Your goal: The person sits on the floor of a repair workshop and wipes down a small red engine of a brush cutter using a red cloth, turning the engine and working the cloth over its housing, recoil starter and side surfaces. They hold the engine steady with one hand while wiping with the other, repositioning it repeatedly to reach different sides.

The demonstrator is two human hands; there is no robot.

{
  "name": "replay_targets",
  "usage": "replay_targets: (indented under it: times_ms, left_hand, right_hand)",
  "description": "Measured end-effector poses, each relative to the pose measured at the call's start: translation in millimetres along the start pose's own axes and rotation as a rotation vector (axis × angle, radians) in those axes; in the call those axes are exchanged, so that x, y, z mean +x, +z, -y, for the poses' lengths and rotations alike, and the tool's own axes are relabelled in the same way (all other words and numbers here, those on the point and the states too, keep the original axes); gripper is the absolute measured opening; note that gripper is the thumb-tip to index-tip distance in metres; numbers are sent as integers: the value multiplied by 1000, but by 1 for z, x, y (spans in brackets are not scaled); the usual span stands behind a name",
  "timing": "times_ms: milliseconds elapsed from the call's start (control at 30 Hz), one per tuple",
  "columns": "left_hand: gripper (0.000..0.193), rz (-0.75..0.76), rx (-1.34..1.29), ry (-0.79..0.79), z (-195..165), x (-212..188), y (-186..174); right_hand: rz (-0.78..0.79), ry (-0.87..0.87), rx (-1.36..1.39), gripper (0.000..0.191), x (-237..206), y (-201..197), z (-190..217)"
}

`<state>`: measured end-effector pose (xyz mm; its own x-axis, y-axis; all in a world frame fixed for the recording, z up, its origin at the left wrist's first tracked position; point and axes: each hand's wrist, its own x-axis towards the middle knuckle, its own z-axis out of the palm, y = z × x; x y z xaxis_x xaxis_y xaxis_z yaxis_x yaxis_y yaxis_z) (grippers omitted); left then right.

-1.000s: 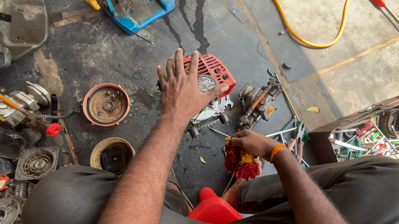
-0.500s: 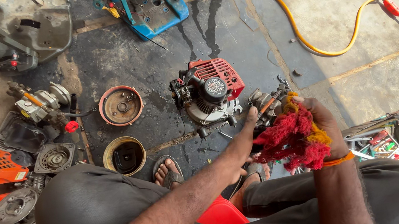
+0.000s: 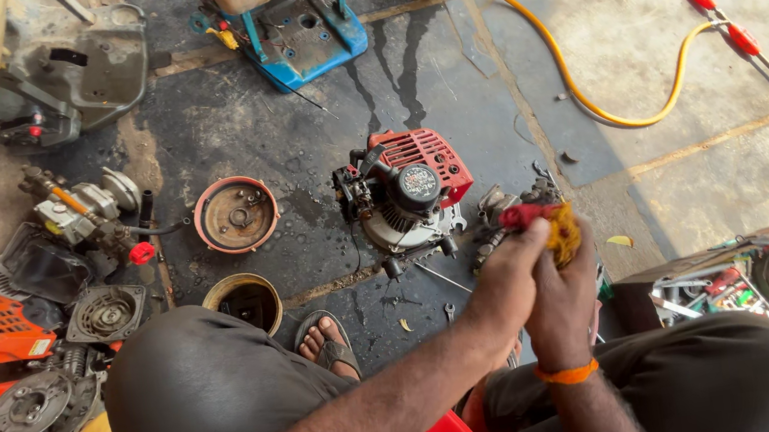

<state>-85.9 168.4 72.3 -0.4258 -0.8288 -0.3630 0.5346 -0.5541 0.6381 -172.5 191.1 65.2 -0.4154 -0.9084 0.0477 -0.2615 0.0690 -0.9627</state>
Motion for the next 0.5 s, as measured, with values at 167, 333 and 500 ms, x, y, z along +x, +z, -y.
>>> replay_targets:
  times_ms: [167,333,500]
  left_hand:
    - [61,-34,643,293,-26,-39,13]
    - [70,-163,266,-163,-57,-17,-15]
    - [75,-191,313,-166,-69,2,-54]
  right_hand:
    - [-66,-20,242,32,34,-17,26]
    - [147,113,243,41,23,25,40]
    - [235,-310,-336,34,29,59,0]
